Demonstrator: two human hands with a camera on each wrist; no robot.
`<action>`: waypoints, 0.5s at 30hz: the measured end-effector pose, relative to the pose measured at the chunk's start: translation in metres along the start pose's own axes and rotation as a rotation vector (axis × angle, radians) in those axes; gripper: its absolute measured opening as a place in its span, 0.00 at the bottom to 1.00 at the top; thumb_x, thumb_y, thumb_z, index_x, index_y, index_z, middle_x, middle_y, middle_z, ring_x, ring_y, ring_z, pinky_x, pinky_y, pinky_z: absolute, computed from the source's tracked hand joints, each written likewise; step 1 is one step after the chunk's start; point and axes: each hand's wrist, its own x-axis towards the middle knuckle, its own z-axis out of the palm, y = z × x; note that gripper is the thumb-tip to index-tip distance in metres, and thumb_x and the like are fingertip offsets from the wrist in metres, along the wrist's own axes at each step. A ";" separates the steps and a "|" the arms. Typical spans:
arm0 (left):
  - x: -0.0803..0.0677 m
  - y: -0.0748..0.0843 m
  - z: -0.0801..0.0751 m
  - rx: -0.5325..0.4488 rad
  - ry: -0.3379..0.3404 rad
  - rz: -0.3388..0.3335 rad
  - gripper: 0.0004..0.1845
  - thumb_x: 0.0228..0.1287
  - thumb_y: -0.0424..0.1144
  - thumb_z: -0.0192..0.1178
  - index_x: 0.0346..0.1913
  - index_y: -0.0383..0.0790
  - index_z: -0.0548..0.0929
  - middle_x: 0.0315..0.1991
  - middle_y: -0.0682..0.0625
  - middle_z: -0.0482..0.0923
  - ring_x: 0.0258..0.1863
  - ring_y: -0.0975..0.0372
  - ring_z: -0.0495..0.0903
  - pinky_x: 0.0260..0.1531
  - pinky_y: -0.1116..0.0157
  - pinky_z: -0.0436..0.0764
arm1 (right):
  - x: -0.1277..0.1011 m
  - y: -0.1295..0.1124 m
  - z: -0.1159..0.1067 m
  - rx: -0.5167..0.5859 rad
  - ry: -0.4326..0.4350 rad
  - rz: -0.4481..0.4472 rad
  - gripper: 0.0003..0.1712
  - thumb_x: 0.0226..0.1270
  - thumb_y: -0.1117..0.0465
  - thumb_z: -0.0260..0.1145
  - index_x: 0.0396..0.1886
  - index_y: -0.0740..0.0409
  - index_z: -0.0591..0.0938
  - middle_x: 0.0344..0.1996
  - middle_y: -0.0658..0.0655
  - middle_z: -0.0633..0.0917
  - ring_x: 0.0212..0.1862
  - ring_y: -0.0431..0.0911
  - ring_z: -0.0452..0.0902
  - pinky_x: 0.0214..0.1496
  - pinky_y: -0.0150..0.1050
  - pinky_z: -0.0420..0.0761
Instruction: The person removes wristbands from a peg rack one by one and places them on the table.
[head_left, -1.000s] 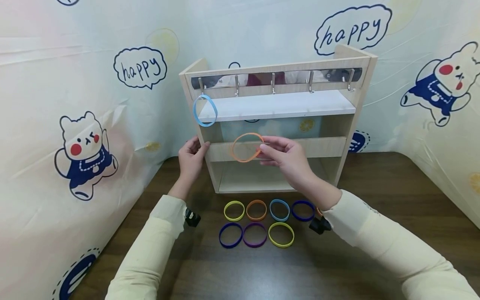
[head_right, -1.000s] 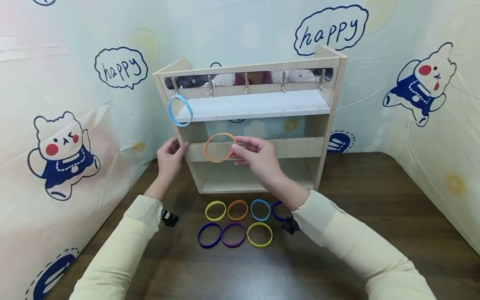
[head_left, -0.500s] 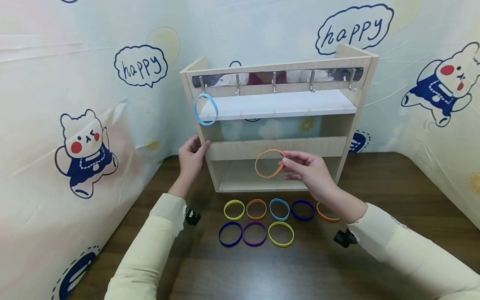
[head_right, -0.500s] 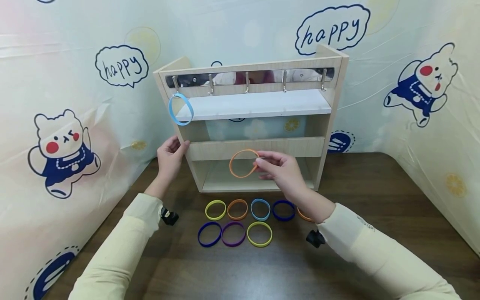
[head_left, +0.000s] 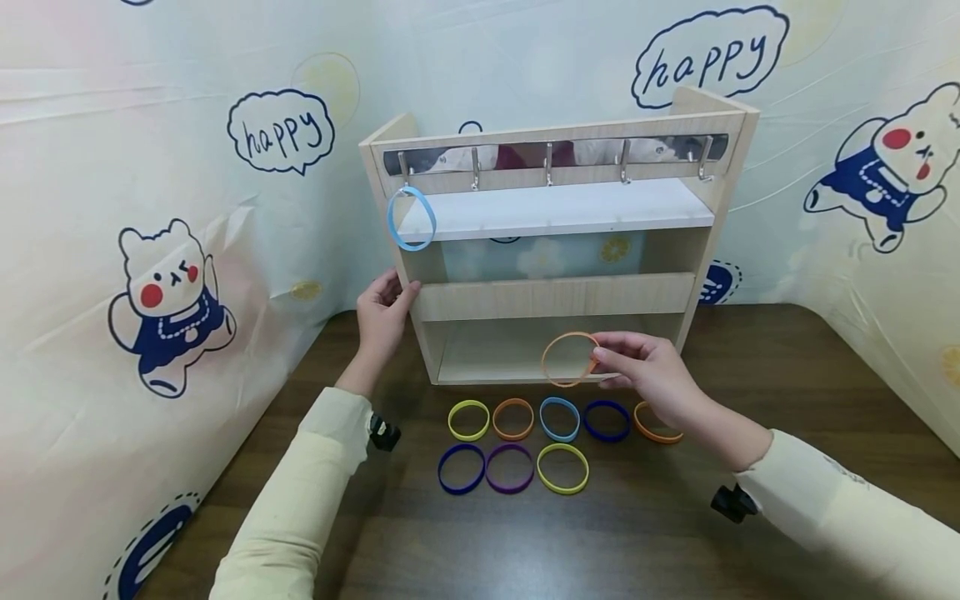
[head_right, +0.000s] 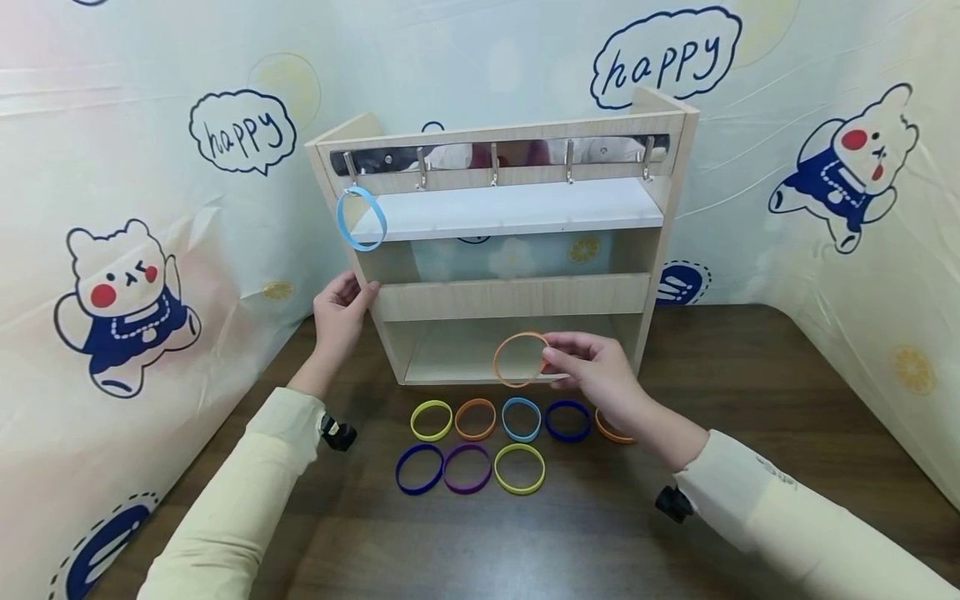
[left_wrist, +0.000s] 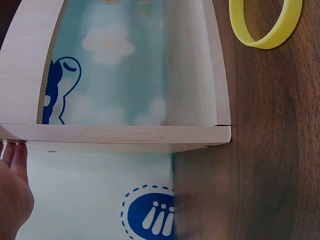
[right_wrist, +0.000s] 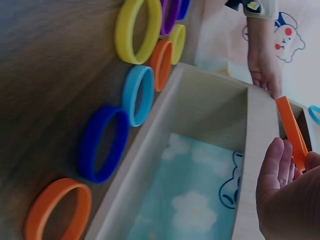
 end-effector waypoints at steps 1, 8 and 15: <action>0.000 0.000 0.000 0.001 0.000 0.001 0.19 0.65 0.33 0.64 0.57 0.29 0.80 0.51 0.38 0.81 0.45 0.59 0.82 0.43 0.67 0.80 | -0.001 0.002 -0.002 -0.003 -0.004 0.005 0.24 0.69 0.60 0.65 0.59 0.72 0.75 0.39 0.54 0.85 0.41 0.46 0.83 0.43 0.41 0.83; 0.000 0.001 -0.001 -0.001 -0.003 0.014 0.18 0.64 0.32 0.64 0.56 0.29 0.80 0.51 0.35 0.81 0.44 0.60 0.82 0.42 0.68 0.80 | -0.010 0.019 -0.012 -0.061 -0.038 0.017 0.25 0.70 0.58 0.64 0.59 0.71 0.75 0.41 0.61 0.84 0.42 0.48 0.84 0.43 0.42 0.83; 0.001 0.000 0.000 -0.022 0.001 0.010 0.18 0.64 0.32 0.64 0.55 0.29 0.81 0.49 0.38 0.82 0.41 0.62 0.82 0.40 0.70 0.80 | -0.020 0.031 -0.020 -0.098 -0.048 0.069 0.24 0.69 0.59 0.65 0.57 0.72 0.76 0.38 0.60 0.85 0.41 0.48 0.83 0.41 0.42 0.83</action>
